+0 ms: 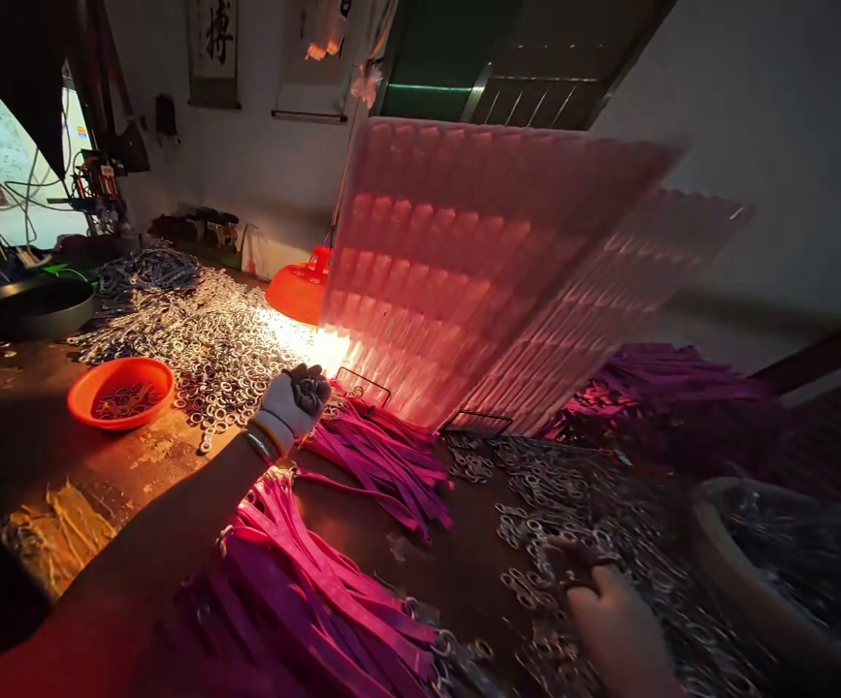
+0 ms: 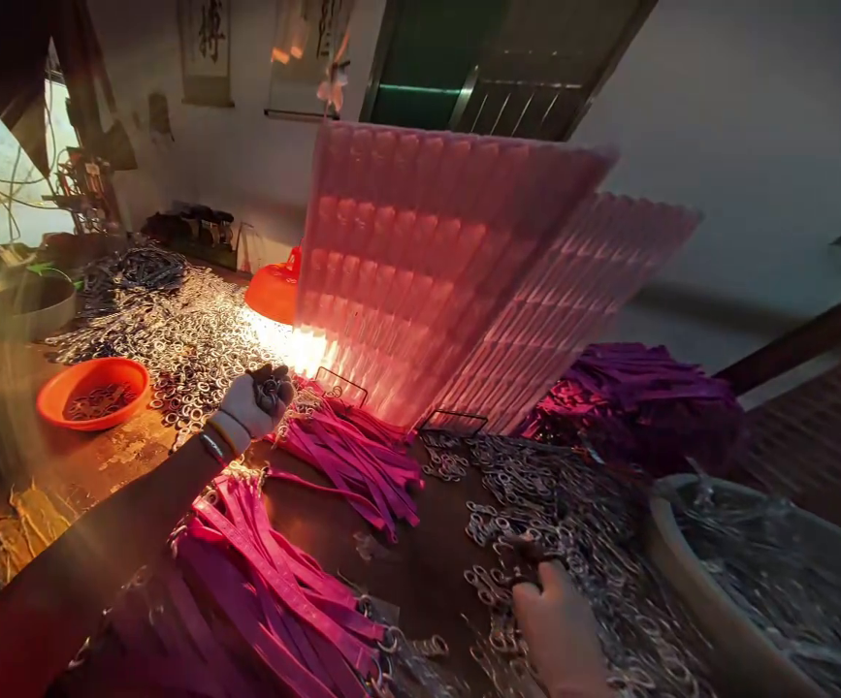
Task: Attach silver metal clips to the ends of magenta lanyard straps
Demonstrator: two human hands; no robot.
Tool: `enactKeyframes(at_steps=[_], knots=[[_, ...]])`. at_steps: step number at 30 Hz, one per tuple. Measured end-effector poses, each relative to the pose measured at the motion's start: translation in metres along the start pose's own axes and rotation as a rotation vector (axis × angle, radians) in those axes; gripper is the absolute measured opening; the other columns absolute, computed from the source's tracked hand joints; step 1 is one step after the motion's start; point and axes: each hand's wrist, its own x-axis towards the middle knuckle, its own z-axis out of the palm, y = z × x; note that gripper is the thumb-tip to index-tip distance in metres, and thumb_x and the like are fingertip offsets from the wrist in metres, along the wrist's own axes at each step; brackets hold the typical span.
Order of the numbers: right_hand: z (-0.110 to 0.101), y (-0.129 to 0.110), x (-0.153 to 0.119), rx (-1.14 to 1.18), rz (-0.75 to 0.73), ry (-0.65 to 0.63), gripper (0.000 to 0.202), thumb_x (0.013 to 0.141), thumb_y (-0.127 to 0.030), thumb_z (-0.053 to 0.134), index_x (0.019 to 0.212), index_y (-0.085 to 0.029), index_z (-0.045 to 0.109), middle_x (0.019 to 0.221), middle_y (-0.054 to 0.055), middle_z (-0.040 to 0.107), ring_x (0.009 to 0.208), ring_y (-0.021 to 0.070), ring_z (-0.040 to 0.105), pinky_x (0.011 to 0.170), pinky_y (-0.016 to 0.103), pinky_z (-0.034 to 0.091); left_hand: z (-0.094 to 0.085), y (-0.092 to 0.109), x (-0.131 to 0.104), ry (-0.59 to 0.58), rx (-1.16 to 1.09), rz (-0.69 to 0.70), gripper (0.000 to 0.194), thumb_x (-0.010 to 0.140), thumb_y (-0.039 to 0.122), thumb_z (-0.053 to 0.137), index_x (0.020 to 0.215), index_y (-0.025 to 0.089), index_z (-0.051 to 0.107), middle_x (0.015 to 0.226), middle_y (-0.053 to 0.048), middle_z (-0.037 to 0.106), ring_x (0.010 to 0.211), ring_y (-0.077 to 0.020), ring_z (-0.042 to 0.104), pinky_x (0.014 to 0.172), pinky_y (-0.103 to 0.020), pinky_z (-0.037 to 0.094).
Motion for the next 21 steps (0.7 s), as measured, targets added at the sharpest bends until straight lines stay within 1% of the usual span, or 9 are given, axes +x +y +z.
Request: enactKeyframes(at_steps=[2,4,5,7,10,12,15,18,21], knots=[[-0.007,-0.027,-0.006,0.256,-0.099,0.078,0.008,0.066,-0.023,0.050,0.070,-0.025,0.056,0.058,0.003,0.061,0.056,0.0213,0.056,0.054,0.030,0.044,0.000,-0.010,-0.014,-0.024,0.029,-0.041,0.021,0.093,0.017,0.048,0.080,0.012,0.064,0.053,-0.003,0.057,0.045,-0.0144,0.058,0.032,-0.016,0.031],[-0.006,-0.072,-0.018,0.510,-0.257,-0.003,0.026,0.068,-0.025,0.048,0.090,-0.023,0.061,0.076,0.004,0.069,0.064,0.0201,0.061,0.061,0.030,0.050,-0.002,-0.017,-0.030,-0.043,0.044,-0.069,0.017,0.091,0.016,0.050,0.082,0.012,0.064,0.055,-0.003,0.059,0.044,-0.0147,0.059,0.031,-0.015,0.029],[-0.003,-0.097,-0.026,0.547,-0.312,-0.049,0.029,0.071,-0.028,0.049,0.097,-0.023,0.062,0.082,0.004,0.071,0.066,0.0196,0.062,0.062,0.030,0.051,-0.004,-0.020,-0.038,-0.047,0.045,-0.079,0.016,0.091,0.015,0.051,0.082,0.012,0.064,0.056,-0.004,0.060,0.045,-0.0145,0.060,0.031,-0.014,0.028],[0.006,-0.148,-0.044,0.520,-0.405,-0.069,0.029,0.077,-0.033,0.051,0.102,-0.022,0.064,0.090,0.007,0.072,0.077,0.0213,0.065,0.069,0.032,0.052,-0.011,-0.024,-0.053,-0.047,0.033,-0.095,0.014,0.089,0.013,0.052,0.082,0.012,0.064,0.059,-0.004,0.061,0.045,-0.0137,0.060,0.031,-0.014,0.028],[0.021,-0.206,-0.069,0.491,-0.501,-0.112,0.030,0.080,-0.034,0.052,0.104,-0.022,0.065,0.092,0.008,0.074,0.083,0.0241,0.067,0.073,0.035,0.052,-0.027,-0.026,-0.071,-0.042,-0.022,-0.082,0.013,0.089,0.013,0.053,0.080,0.013,0.061,0.060,-0.002,0.059,0.045,-0.0114,0.058,0.032,-0.013,0.030],[0.028,-0.231,-0.082,0.519,-0.534,-0.135,0.029,0.081,-0.034,0.055,0.104,-0.021,0.065,0.091,0.008,0.074,0.082,0.0246,0.067,0.072,0.035,0.052,-0.037,-0.026,-0.078,-0.041,-0.069,-0.059,0.016,0.091,0.013,0.050,0.078,0.013,0.060,0.060,-0.001,0.058,0.046,-0.0096,0.057,0.034,-0.013,0.031],[0.034,-0.256,-0.097,0.503,-0.618,-0.177,0.030,0.082,-0.033,0.058,0.109,-0.021,0.063,0.095,0.008,0.072,0.082,0.0246,0.067,0.070,0.034,0.051,-0.051,-0.028,-0.080,-0.045,-0.116,-0.034,0.024,0.094,0.013,0.045,0.075,0.013,0.059,0.060,-0.001,0.057,0.045,-0.0078,0.053,0.036,-0.015,0.032],[0.038,-0.274,-0.105,0.329,-0.721,-0.189,0.028,0.081,-0.018,0.051,0.105,-0.022,0.065,0.097,0.009,0.069,0.083,0.0237,0.063,0.070,0.033,0.047,-0.063,-0.032,-0.075,-0.052,-0.133,-0.010,0.028,0.093,0.013,0.047,0.068,0.013,0.058,0.058,-0.001,0.055,0.048,-0.0095,0.052,0.046,-0.020,0.042],[0.044,-0.291,-0.108,0.133,-0.762,-0.199,0.030,0.071,-0.006,0.046,0.090,-0.020,0.065,0.093,0.009,0.064,0.075,0.0208,0.058,0.063,0.030,0.041,-0.075,-0.033,-0.068,-0.035,-0.128,0.040,0.029,0.091,0.012,0.049,0.064,0.013,0.059,0.053,-0.001,0.052,0.052,-0.0108,0.051,0.054,-0.023,0.045]])
